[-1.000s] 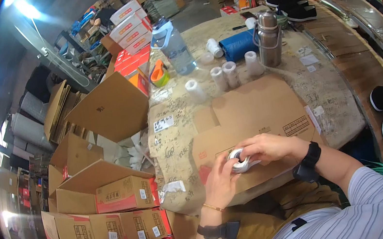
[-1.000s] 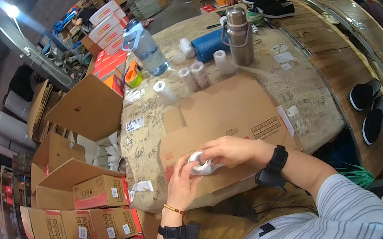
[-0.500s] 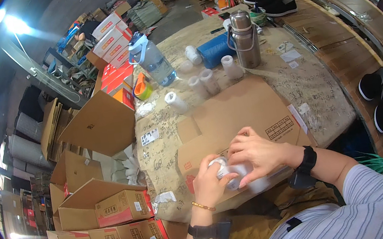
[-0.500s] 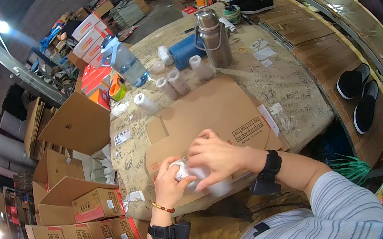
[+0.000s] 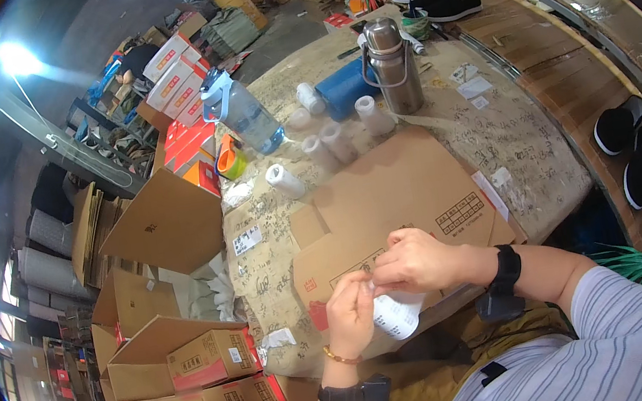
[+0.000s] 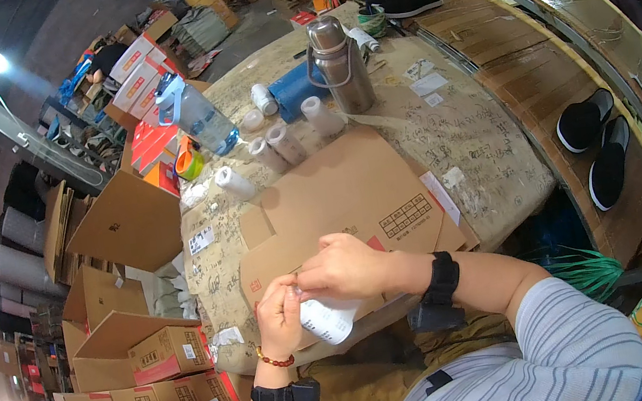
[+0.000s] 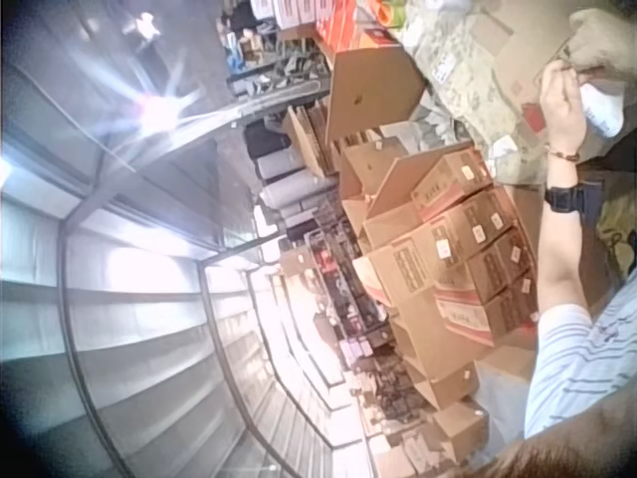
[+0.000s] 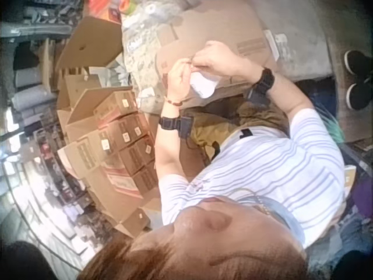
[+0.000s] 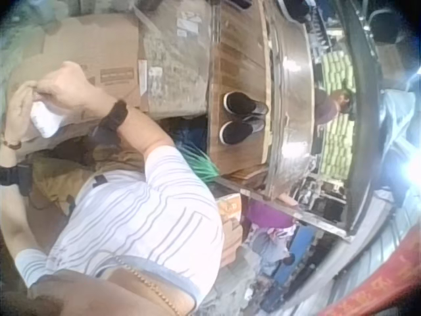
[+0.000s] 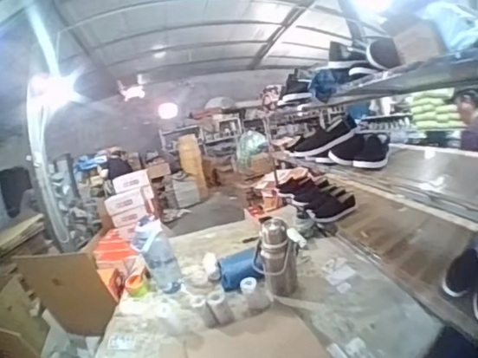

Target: Packing shoes into boxes and stacking them in a warehouse.

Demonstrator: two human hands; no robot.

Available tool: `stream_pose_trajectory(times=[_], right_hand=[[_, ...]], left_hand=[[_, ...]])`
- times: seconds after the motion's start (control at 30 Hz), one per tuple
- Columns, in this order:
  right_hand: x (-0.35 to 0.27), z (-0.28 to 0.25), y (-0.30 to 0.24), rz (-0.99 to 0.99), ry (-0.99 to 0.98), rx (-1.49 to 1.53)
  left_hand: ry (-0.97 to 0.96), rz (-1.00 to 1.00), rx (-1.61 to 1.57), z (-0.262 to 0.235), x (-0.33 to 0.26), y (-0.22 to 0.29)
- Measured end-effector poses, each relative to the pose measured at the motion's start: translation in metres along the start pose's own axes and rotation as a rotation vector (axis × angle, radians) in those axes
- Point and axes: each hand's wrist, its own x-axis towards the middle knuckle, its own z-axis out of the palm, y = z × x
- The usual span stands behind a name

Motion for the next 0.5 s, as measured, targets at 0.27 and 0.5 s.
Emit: stream_pose_trajectory(times=[0.27, 0.5], right_hand=[[-0.010, -0.016, 0.019, 0.572, 0.518, 0.498], [-0.011, 0.046, -0.020, 0.635, 0.131, 0.602]], left_hand=[[0.606, -0.390, -0.458, -0.013, -0.022, -0.057], [1.009, -0.395, -1.049, 0.027, -0.002, -0.040]])
